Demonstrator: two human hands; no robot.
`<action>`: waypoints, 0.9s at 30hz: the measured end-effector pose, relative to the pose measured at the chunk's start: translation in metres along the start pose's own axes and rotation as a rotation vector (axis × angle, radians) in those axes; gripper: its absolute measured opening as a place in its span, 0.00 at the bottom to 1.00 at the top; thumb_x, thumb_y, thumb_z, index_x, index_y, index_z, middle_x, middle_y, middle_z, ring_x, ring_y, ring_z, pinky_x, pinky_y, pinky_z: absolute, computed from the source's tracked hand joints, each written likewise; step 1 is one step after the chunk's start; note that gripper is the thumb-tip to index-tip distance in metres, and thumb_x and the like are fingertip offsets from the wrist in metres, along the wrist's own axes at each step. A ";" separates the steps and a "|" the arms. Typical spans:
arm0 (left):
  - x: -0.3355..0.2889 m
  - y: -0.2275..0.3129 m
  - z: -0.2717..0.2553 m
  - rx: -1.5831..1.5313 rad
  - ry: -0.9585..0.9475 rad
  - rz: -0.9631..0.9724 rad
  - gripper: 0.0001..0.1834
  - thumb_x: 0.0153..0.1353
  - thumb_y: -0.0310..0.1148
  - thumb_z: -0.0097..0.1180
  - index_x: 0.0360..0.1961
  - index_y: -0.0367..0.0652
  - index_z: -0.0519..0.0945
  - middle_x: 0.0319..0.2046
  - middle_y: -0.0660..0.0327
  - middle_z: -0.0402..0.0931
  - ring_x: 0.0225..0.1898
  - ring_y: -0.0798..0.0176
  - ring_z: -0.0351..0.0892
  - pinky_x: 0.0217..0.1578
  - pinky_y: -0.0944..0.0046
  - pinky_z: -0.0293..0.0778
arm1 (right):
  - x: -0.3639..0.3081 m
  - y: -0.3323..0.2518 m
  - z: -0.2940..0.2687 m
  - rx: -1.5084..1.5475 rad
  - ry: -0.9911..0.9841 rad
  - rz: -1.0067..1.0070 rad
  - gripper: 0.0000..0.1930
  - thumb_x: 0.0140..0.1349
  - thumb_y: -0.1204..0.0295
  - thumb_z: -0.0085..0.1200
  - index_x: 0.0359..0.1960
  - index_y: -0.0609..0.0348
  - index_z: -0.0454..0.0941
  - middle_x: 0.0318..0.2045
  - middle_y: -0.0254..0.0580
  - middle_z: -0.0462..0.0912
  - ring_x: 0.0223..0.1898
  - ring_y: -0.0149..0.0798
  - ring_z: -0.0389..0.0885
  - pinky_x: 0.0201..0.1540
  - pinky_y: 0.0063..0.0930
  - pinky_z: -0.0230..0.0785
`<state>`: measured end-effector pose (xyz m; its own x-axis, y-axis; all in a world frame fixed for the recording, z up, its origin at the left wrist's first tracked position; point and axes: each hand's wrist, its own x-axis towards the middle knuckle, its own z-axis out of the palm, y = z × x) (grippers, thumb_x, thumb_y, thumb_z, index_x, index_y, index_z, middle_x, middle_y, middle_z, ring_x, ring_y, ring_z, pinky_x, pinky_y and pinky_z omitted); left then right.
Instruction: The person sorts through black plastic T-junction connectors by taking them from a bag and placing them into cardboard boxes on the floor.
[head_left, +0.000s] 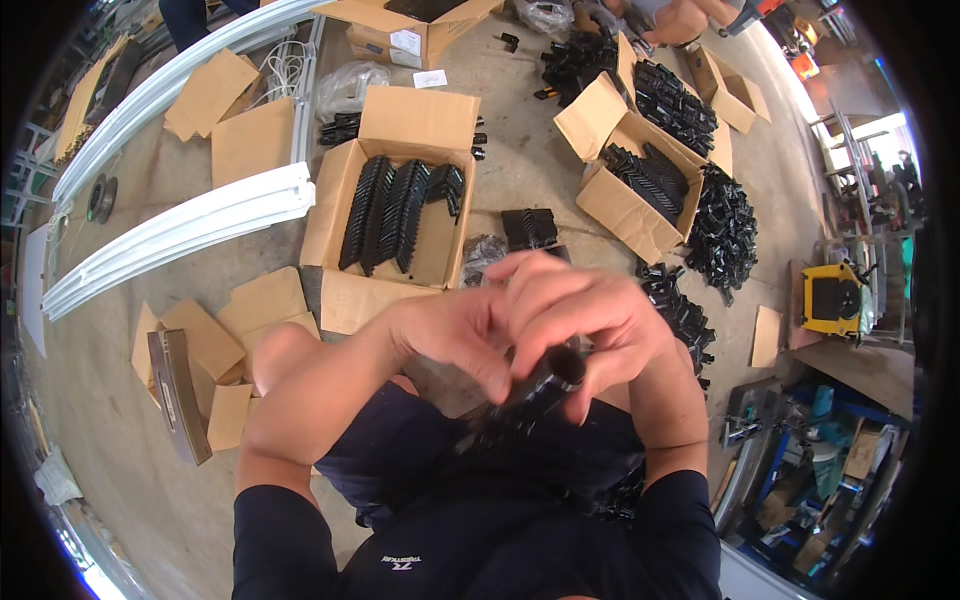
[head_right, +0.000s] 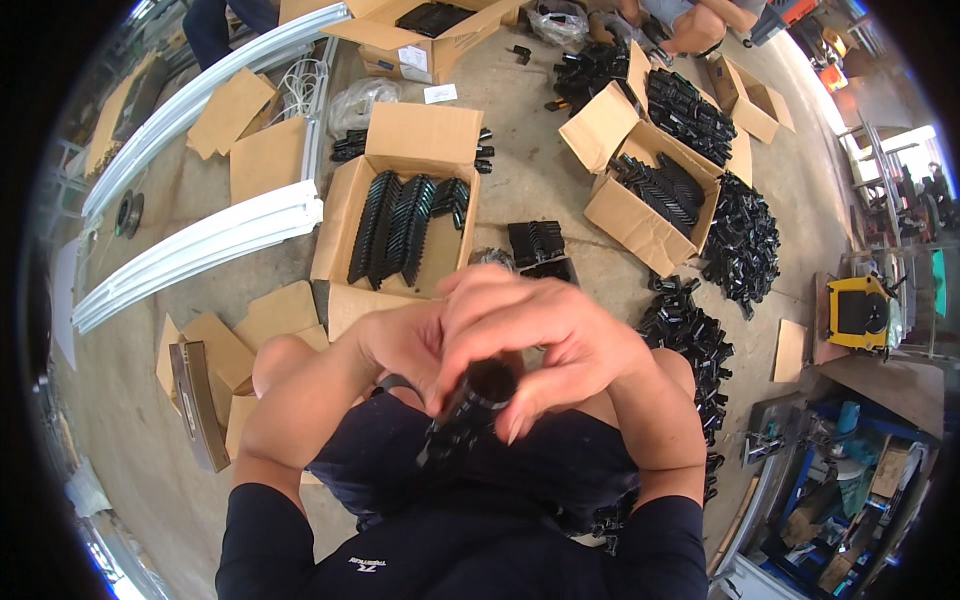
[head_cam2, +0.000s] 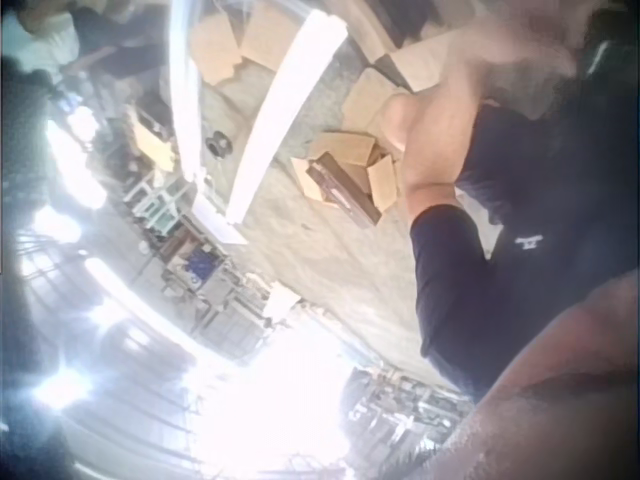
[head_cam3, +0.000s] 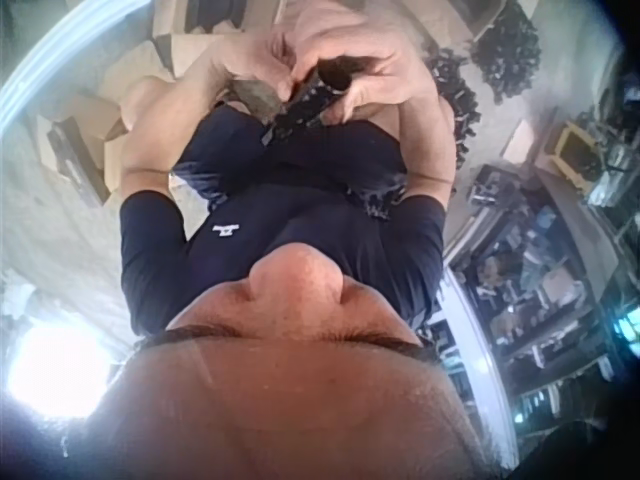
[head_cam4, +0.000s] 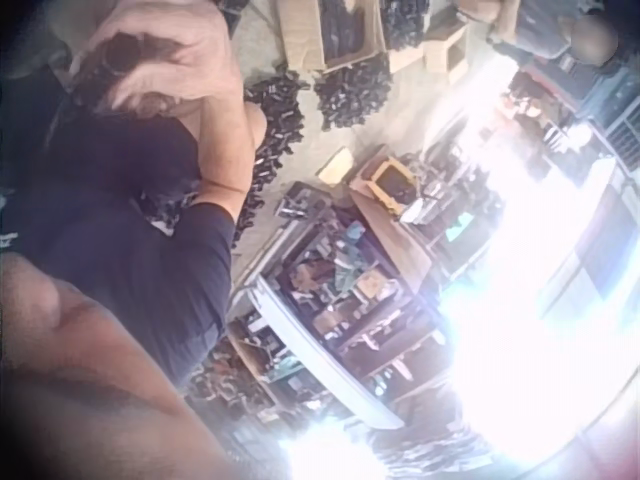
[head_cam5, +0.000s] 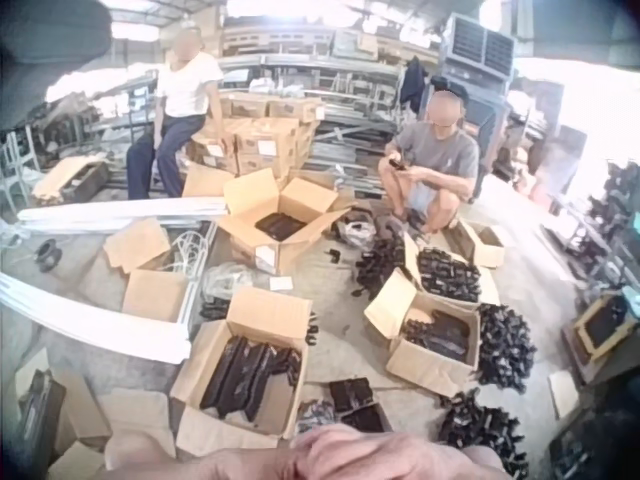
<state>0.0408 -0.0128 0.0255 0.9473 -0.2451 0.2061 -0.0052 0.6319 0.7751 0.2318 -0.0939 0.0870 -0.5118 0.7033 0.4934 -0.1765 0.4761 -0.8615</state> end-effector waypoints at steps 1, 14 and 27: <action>-0.002 0.002 -0.005 0.117 0.177 0.007 0.29 0.55 0.35 0.77 0.55 0.32 0.80 0.48 0.56 0.84 0.50 0.64 0.83 0.50 0.63 0.77 | -0.005 0.000 -0.008 -0.061 0.064 0.016 0.26 0.51 0.47 0.73 0.35 0.61 0.87 0.34 0.38 0.83 0.39 0.44 0.79 0.64 0.54 0.59; 0.017 0.002 -0.027 1.077 0.955 0.421 0.21 0.56 0.22 0.66 0.53 0.34 0.83 0.43 0.52 0.85 0.43 0.57 0.85 0.44 0.61 0.78 | -0.010 0.013 -0.022 -1.141 0.459 0.167 0.23 0.47 0.58 0.75 0.42 0.56 0.84 0.34 0.36 0.80 0.40 0.45 0.76 0.51 0.41 0.66; 0.025 0.003 -0.026 0.543 0.973 0.230 0.23 0.63 0.22 0.66 0.59 0.31 0.78 0.45 0.59 0.84 0.45 0.71 0.82 0.49 0.67 0.79 | -0.015 0.025 -0.023 -0.830 0.661 0.324 0.16 0.52 0.66 0.72 0.41 0.58 0.86 0.33 0.43 0.83 0.38 0.46 0.78 0.44 0.36 0.72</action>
<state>0.0727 0.0020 0.0178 0.7512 0.6600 0.0091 -0.1241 0.1276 0.9840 0.2542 -0.0804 0.0614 0.1609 0.8840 0.4390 0.6288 0.2510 -0.7359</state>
